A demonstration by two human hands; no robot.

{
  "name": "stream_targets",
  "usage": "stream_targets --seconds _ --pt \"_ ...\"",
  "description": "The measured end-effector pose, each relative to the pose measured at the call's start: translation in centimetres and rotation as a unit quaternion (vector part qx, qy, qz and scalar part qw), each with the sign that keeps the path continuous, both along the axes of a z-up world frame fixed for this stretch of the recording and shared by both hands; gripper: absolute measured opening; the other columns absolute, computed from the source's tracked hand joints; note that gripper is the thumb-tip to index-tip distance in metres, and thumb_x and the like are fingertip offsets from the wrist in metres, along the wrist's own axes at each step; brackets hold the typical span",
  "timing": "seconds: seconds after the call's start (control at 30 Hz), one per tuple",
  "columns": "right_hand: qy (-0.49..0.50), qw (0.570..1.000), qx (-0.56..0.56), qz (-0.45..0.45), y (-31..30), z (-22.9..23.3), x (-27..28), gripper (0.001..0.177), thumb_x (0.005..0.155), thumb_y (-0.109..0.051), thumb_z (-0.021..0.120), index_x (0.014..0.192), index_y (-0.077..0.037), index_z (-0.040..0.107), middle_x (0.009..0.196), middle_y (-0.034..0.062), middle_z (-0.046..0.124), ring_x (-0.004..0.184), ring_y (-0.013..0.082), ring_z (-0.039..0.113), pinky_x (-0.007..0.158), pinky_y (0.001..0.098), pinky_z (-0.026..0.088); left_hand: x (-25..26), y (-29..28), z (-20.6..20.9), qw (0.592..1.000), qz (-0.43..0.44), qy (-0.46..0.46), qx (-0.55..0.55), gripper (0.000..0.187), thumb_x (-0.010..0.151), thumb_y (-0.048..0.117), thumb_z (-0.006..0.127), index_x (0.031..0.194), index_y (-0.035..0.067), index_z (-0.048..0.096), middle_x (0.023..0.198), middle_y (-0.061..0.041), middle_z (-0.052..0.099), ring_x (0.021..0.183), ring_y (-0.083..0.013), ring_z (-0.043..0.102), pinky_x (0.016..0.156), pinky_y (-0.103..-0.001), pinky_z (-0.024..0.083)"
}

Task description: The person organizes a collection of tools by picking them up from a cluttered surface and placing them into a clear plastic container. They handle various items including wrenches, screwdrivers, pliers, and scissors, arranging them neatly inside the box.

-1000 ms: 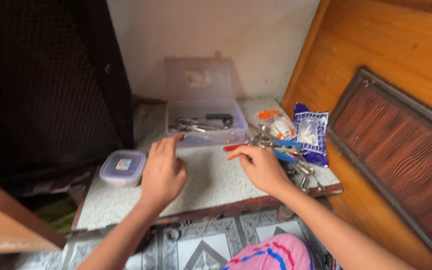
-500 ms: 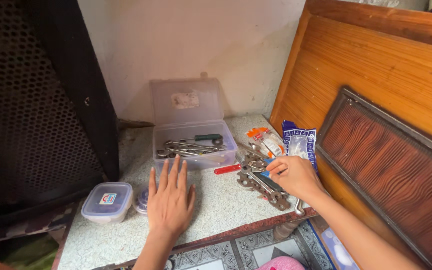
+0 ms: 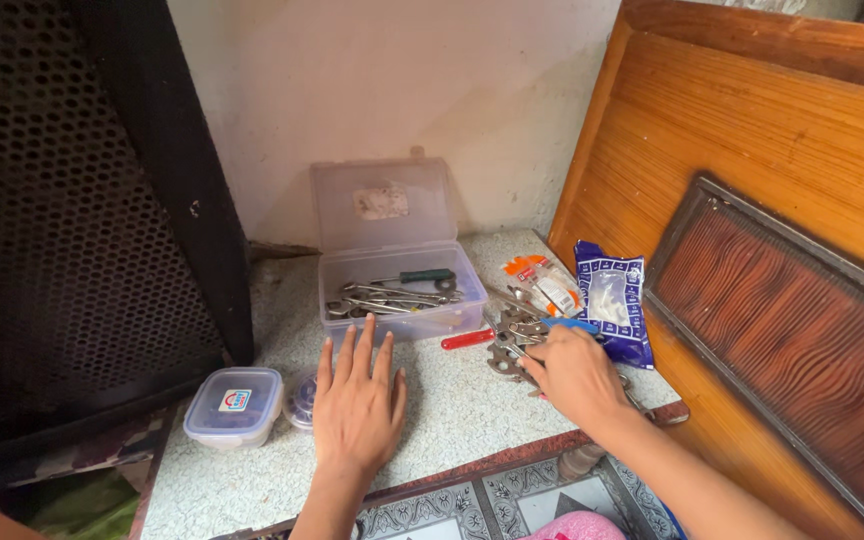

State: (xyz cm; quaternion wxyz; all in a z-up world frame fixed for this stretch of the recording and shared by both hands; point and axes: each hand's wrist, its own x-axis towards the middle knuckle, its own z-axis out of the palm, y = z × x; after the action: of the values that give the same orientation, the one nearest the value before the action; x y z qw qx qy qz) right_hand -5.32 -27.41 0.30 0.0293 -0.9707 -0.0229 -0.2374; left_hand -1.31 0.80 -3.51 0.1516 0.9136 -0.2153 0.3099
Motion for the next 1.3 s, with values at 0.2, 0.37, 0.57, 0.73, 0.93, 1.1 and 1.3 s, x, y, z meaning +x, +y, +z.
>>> stream_targets --seconds 0.2,0.37,0.57,0.73,0.93,1.1,1.3 --pt "0.006 0.999 -0.048 0.022 0.3 -0.2 -0.3 0.020 0.086 -0.024 0.070 0.081 -0.007 0.080 0.092 0.0112 0.071 0.095 0.0319 0.062 0.088 0.0410 0.052 -0.2 0.1 0.2 1.000 -0.006 -0.010 -0.003 0.051 0.095 0.029 0.046 0.139 0.007 0.055 0.158 -0.012 0.039 0.149 -0.0301 0.030 0.124 -0.050 0.013" --pt "0.010 1.000 -0.010 0.000 -2.1 -1.1 1.6 0.022 0.093 -0.019 0.062 0.086 -0.009 0.081 0.091 0.0111 0.073 0.090 0.0314 0.065 0.088 0.0427 0.050 -0.3 0.2 0.2 1.000 -0.016 -0.020 -0.015 0.053 0.092 0.025 0.048 0.140 0.005 0.054 0.159 -0.012 0.037 0.149 -0.0307 0.028 0.124 -0.051 0.012" --pt "0.217 0.836 0.504 -0.027 -4.8 -0.1 4.7 0.035 0.101 -0.032 0.059 0.108 -0.003 0.078 0.094 0.0076 0.078 0.079 0.0158 0.066 0.068 0.0309 0.051 -0.1 0.1 0.1 1.000 -0.006 -0.018 -0.018 0.056 0.093 0.027 0.046 0.144 0.005 0.049 0.160 -0.013 0.034 0.150 -0.0303 0.026 0.123 -0.053 0.009" --pt "0.287 0.751 0.593 -0.051 -3.0 2.3 5.6 0.032 0.099 -0.030 0.059 0.117 -0.006 0.072 0.101 0.0029 0.072 0.076 0.0123 0.066 0.063 0.0290 0.054 -0.1 -0.1 0.2 1.000 0.005 -0.013 -0.027 0.064 0.093 0.035 0.047 0.147 0.002 0.042 0.160 -0.015 0.032 0.150 -0.0314 0.023 0.122 -0.055 0.008" --pt "0.262 0.813 0.519 0.025 0.2 3.4 9.0 0.027 0.100 -0.024 0.061 0.118 -0.012 0.076 0.093 0.0006 0.066 0.061 0.0119 0.042 0.050 0.0275 0.031 0.0 -0.1 0.0 0.999 0.009 -0.027 -0.034 0.068 0.092 0.039 0.046 0.149 0.001 0.039 0.160 -0.015 0.031 0.150 -0.0317 0.024 0.121 -0.056 0.008" --pt "0.158 0.926 0.326 0.111 5.0 3.3 13.3 0.025 0.098 -0.020 0.061 0.116 -0.011 0.077 0.088 0.0055 0.079 0.072 0.0110 0.067 0.064 0.0274 0.050 0.0 -0.1 -0.1 0.999 0.009 -0.040 -0.032 0.068 0.092 0.040 0.046 0.148 0.001 0.039 0.160 -0.016 0.032 0.148 -0.0323 0.026 0.121 -0.057 0.009" --pt "0.086 0.950 0.276 0.120 7.5 1.4 16.9 0.048 0.082 0.009 0.051 0.120 -0.012 0.072 0.104 0.0107 0.079 0.094 0.0229 0.073 0.083 0.0357 0.055 0.0 -0.1 0.0 0.999 0.012 -0.021 -0.025 0.068 0.092 0.039 0.048 0.147 0.000 0.039 0.158 -0.017 0.033 0.147 -0.0325 0.026 0.120 -0.057 0.009"
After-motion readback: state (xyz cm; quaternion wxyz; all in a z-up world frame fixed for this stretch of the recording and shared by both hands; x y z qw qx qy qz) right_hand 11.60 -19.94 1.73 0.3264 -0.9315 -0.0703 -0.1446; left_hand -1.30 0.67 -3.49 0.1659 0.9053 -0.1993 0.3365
